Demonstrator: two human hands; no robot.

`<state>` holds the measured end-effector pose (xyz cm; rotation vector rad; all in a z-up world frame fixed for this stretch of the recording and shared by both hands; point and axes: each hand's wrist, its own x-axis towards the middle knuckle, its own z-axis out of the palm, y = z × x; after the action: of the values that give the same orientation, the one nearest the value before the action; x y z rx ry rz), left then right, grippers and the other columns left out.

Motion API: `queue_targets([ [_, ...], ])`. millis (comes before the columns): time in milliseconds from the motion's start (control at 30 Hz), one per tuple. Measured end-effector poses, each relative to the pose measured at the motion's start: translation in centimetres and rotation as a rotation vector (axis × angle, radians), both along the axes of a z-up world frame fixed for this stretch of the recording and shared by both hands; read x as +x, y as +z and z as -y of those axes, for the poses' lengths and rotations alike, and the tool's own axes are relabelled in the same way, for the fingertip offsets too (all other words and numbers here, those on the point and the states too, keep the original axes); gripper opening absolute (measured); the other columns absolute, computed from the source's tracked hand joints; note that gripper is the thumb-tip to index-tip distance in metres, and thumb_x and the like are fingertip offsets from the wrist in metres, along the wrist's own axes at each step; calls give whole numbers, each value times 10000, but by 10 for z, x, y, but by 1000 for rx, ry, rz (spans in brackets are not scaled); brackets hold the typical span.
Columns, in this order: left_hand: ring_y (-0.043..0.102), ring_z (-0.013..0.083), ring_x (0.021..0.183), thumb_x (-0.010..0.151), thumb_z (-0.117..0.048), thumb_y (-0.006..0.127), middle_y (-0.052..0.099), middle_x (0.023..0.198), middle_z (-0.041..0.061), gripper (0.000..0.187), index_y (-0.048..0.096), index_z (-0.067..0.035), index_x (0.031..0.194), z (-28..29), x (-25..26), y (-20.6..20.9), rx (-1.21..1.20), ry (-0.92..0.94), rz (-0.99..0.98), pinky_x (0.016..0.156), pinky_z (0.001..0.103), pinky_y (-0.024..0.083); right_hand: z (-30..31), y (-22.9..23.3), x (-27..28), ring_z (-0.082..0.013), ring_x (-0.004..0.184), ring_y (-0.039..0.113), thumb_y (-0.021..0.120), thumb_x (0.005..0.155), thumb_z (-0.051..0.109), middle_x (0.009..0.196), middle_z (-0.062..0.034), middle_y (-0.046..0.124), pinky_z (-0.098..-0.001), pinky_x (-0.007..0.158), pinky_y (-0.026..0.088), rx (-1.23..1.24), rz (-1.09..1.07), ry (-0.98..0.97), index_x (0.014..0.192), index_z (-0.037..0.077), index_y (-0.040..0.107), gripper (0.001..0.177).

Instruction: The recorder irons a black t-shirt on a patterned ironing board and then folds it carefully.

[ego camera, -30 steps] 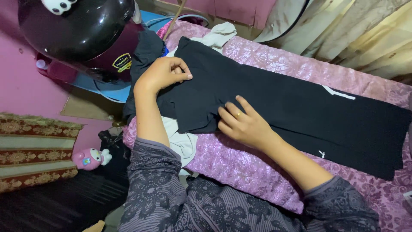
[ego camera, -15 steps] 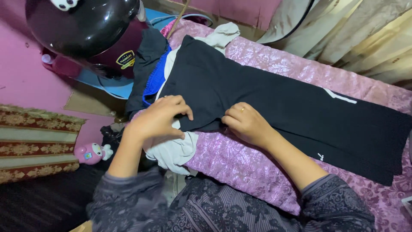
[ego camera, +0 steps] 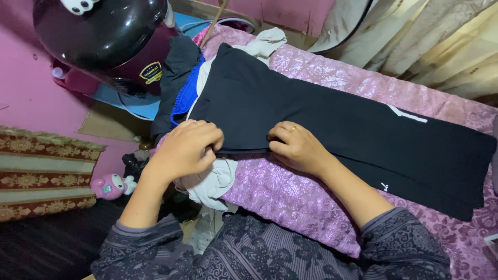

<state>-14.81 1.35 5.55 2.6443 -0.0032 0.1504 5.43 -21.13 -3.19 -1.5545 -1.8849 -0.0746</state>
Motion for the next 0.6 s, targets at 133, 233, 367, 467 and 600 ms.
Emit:
queue_targets([
  [133,621,271,862,679,-70,649,598,826,70,283,699,-58,958,-3,10,3,42,-26,-9,828,423,464,-2,5,-2,-323,1080,660,807,718,70,1103,-123,662,-440,896,544,-15,-106,10,843,35,581,260],
  [233,613,278,861,725,-103,681,585,832,103,122,708,-58,836,-30,35,-14,21,-139,-53,778,392,477,-3,-1,-1,-318,1109,663,783,704,31,1143,-126,687,-425,905,548,-43,-291,-43,821,34,550,261],
  [367,614,262,891,831,-120,656,591,926,95,78,685,-50,851,-65,77,-36,-302,-206,-134,776,353,490,-10,-28,16,-266,1164,710,716,774,-8,1079,-97,695,-374,931,564,-151,-689,-110,875,44,520,226],
  [467,631,249,910,803,-138,708,623,991,58,165,681,-72,952,-50,79,-24,-432,-275,-145,789,347,504,-11,-16,23,-199,1175,738,689,822,-11,1020,-64,680,-336,987,570,-217,-949,-126,1002,55,517,258],
  [600,606,301,979,558,-235,873,623,1035,73,487,717,-130,1008,-22,51,-14,-48,-321,-138,815,395,470,-8,-9,17,-214,1118,641,802,728,10,1155,-102,602,-330,934,534,-197,-757,-104,1046,35,567,396],
])
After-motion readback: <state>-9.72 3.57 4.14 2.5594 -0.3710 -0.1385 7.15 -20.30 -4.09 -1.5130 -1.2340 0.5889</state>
